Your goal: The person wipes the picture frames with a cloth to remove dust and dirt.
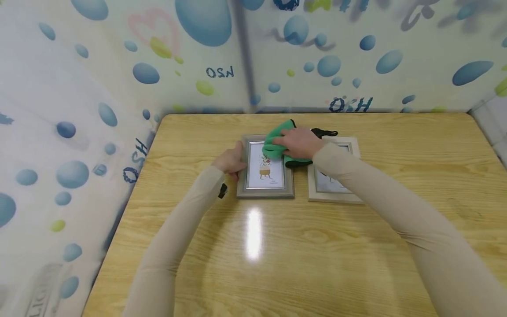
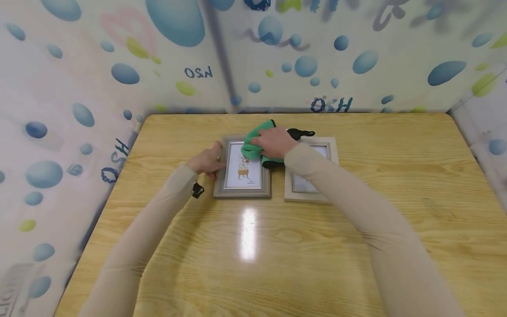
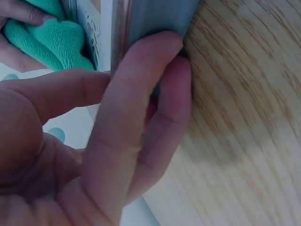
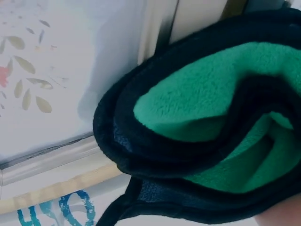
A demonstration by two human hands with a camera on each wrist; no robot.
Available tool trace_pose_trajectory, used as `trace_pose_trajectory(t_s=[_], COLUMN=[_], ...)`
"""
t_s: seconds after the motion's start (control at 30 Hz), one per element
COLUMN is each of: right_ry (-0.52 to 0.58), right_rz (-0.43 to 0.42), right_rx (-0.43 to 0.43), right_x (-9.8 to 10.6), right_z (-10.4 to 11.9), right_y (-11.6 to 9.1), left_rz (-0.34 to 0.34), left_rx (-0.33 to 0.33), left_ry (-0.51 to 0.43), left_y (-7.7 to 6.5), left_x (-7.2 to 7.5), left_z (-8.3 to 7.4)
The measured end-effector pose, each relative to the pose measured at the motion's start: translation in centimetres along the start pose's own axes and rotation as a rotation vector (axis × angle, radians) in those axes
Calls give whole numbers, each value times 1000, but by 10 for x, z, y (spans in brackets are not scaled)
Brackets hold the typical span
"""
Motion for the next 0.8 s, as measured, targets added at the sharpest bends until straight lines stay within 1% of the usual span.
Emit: trace_pose_trajectory(t_s=[0.1,0.27,0.4,0.47,0.63,0.8], right_ry=[-35,-61,-70,-77,-88,-120], right_rz=[-31,-107,-123,-124,-126,-163], right_rx=[45,178,262,283,311,341], right_x=[-4,-8,-10,-10,-10,-10], right_z=[8,34,54,60,70,80], right_y=[-10,-33,-49,-53,-58,-52], left_rz=[-2,1,-2,-2,3,9], left_rx=[2,-5,-6,-6,-20,-26], left_ry=[4,12,14,11,6,3], left_y=[0,0,0,-1,-1,-1], left_x=[0,1,2,3,3,1], left_z=[-3,-4,-3,-3,-4,-3])
Point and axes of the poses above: each hand's wrist, its own y-axis towards the middle knuckle, its own x-axis out of the back of the hand, z = x × y, the point moved 4 cm from there along y, towards the middle knuckle, and after that the axes turned 8 degrees about z, right-handed, at the moved point
